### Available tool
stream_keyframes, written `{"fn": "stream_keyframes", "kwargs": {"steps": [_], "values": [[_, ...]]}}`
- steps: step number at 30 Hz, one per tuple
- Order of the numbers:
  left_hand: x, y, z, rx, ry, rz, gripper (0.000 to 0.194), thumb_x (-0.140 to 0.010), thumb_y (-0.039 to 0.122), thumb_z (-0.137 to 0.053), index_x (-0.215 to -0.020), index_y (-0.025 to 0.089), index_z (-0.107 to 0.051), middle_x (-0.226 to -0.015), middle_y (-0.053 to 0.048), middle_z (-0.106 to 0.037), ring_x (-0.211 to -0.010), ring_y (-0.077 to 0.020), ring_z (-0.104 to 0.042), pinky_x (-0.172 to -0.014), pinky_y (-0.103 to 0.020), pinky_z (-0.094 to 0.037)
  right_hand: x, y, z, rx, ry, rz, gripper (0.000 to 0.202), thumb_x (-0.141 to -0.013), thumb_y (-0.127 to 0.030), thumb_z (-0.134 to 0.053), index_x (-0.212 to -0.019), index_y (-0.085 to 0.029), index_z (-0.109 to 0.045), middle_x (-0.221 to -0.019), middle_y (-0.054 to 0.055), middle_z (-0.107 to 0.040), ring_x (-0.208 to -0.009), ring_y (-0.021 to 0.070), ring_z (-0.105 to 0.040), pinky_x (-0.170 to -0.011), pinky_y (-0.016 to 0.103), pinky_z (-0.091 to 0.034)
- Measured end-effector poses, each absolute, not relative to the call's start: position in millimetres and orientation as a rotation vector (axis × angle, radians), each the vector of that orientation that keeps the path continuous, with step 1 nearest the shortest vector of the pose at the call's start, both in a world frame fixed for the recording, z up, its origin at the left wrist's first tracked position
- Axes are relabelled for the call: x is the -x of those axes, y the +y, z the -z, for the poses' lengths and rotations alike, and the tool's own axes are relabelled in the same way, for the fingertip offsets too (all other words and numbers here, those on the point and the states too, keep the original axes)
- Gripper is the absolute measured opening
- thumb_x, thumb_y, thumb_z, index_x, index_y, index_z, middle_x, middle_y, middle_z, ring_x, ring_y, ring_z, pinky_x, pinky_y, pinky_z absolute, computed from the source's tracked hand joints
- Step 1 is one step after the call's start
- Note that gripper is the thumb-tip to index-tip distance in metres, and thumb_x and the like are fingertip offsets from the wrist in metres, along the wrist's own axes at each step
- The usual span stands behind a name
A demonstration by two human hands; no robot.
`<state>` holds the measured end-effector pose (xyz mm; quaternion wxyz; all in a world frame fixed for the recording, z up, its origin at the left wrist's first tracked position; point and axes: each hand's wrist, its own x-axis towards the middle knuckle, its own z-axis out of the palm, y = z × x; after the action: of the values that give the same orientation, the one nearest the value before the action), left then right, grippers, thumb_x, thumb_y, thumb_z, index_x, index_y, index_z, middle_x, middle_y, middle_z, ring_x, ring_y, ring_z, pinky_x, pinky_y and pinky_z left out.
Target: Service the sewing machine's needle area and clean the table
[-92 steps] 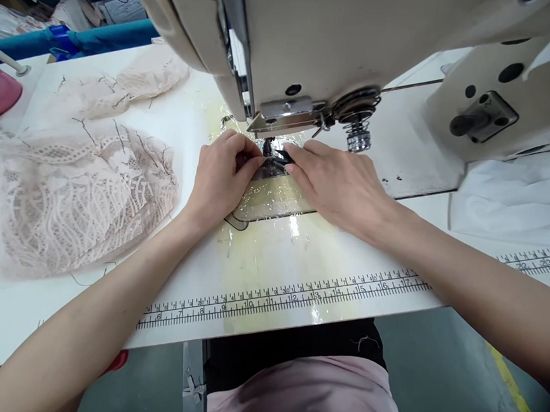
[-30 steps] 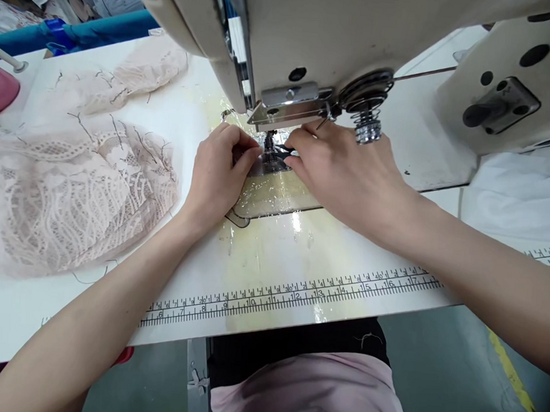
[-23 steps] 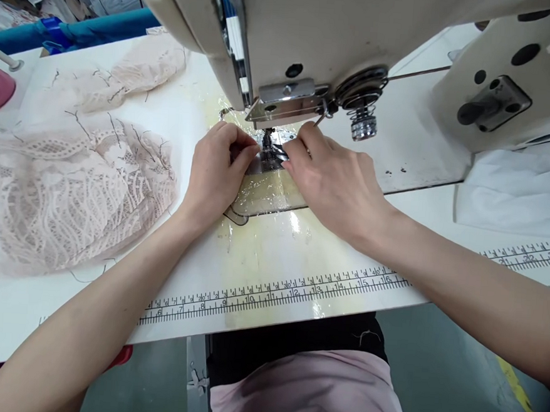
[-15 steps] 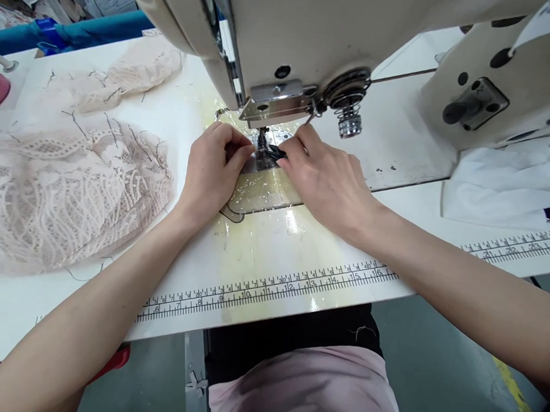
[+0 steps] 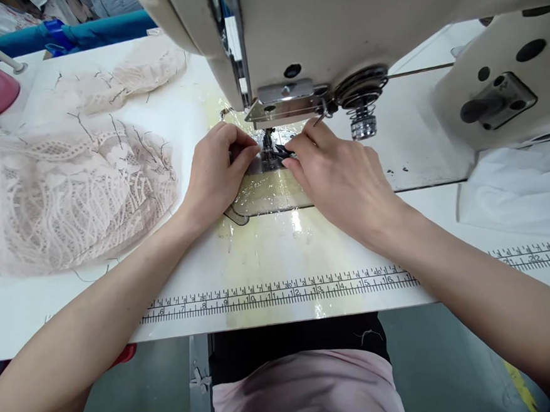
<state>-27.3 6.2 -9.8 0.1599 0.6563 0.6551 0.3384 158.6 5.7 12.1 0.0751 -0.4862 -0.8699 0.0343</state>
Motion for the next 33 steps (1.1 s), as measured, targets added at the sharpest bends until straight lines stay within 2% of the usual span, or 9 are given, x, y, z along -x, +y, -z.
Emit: {"fn": "stream_keyframes", "kwargs": {"steps": [8,16,23,29,33], "values": [[26.9,6.6,8.7,-1.873,1.860,-0.990,0.014,-0.086,0.014,-0.064,-0.075,0.023,-0.061,-0.086,-0.002,-0.068,-0.077,-0.0164,-0.059,-0.075,-0.034,-0.050,-154.3,5.4,-14.0,1.460,-2.643,-0.063,0.043,-0.102,-0.029,-0.029,-0.121,-0.012,-0.064,-0.121,0.019,-0.062,-0.073,0.0189,-0.060,-0.059,0.030,-0.035],[28.1,7.2,11.4,-1.949,1.804,-0.977,0.011,-0.081,0.013,-0.069,-0.078,0.023,-0.066,-0.090,-0.002,-0.067,-0.072,-0.0151,-0.057,-0.074,-0.035,-0.050,-149.0,-0.4,-2.9,1.478,-2.646,0.065,0.041,-0.102,-0.023,-0.026,-0.117,-0.010,-0.062,-0.127,0.021,-0.058,-0.074,0.0174,-0.058,-0.055,0.029,-0.033],[26.9,8.2,11.8,-1.977,1.797,-0.963,0.014,-0.082,0.011,-0.067,-0.074,0.023,-0.066,-0.087,-0.002,-0.067,-0.070,-0.0162,-0.058,-0.073,-0.036,-0.049,-154.1,2.2,0.3,1.452,-2.598,-0.008,0.042,-0.103,-0.025,-0.026,-0.123,-0.011,-0.059,-0.124,0.020,-0.059,-0.067,0.0141,-0.055,-0.057,0.029,-0.035],[27.5,9.8,10.6,-1.940,1.818,-0.970,0.017,-0.084,0.010,-0.064,-0.075,0.024,-0.063,-0.090,-0.003,-0.066,-0.081,-0.0189,-0.060,-0.078,-0.037,-0.049,-157.4,3.5,-8.3,1.552,-2.598,-0.007,0.042,-0.104,-0.028,-0.026,-0.124,-0.013,-0.059,-0.128,0.019,-0.060,-0.079,0.0197,-0.062,-0.060,0.030,-0.035],[27.5,10.1,10.2,-1.928,1.813,-0.953,0.016,-0.085,0.011,-0.065,-0.076,0.024,-0.063,-0.090,-0.002,-0.066,-0.078,-0.0178,-0.059,-0.077,-0.036,-0.049,-158.6,3.8,-7.5,1.513,-2.609,-0.091,0.040,-0.104,-0.031,-0.029,-0.125,-0.014,-0.059,-0.128,0.018,-0.060,-0.084,0.0204,-0.062,-0.064,0.030,-0.037]]}}
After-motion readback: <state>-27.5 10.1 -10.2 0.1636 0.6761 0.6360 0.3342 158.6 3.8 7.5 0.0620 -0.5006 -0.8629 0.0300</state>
